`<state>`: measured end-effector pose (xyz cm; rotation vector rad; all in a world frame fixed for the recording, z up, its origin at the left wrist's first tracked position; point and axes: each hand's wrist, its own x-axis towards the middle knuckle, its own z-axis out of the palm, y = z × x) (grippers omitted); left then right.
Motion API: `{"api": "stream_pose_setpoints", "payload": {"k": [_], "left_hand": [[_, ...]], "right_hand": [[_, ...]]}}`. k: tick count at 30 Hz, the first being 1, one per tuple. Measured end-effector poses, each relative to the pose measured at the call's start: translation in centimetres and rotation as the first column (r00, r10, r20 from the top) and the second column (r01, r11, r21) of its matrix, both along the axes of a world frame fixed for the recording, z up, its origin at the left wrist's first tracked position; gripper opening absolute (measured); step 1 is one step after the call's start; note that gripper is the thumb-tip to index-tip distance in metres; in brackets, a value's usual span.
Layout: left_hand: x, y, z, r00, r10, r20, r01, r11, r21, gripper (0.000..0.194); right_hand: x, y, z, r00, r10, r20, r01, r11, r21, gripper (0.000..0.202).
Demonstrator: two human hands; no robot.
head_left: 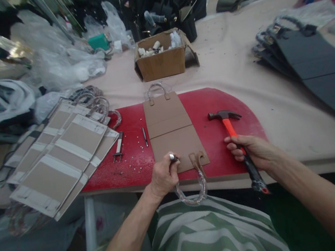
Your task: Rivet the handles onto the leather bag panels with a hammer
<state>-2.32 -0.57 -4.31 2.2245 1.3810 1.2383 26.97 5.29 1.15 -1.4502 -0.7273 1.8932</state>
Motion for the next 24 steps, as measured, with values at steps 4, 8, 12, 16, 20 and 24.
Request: {"api": "stream_pose_setpoints", "payload": {"k": [4, 8, 12, 16, 20, 24], "left_hand": [[-0.1, 0.1, -0.1, 0.999, -0.032, 0.027, 0.033, 0.999, -0.035, 0.022], [-0.3, 0.2, -0.1, 0.998, -0.047, 0.039, 0.050, 0.997, -0.056, 0.021], [-0.4, 0.3, -0.3, 0.998, -0.046, 0.040, 0.049, 0.996, -0.072, 0.020], [-0.3, 0.4, -0.3, 0.999, -0.043, 0.014, 0.044, 0.997, -0.065, 0.017], [-0.2, 0.3, -0.3, 0.999, -0.031, -0.017, 0.030, 0.998, -0.047, 0.015], [-0.1, 0.3, -0.2, 1.000, -0.018, -0.015, 0.017, 0.999, -0.043, 0.016]], "right_hand": [[-1.9, -0.4, 1.0, 0.997, -0.070, 0.033, 0.068, 0.996, 0.060, 0.018], [-3.6, -1.7, 3.5, 0.976, -0.020, 0.217, -0.041, 0.962, 0.270, 0.030], [-4.4, -3.2, 5.8, 0.845, 0.053, 0.532, -0.335, 0.828, 0.449, 0.035], [-4.5, -4.2, 8.1, 0.647, 0.002, 0.763, -0.606, 0.608, 0.513, 0.033], [-4.8, -5.1, 10.1, 0.567, -0.202, 0.799, -0.690, 0.414, 0.594, 0.029], [-5.0, -5.8, 9.7, 0.497, -0.361, 0.789, -0.779, 0.216, 0.589, 0.024]]}}
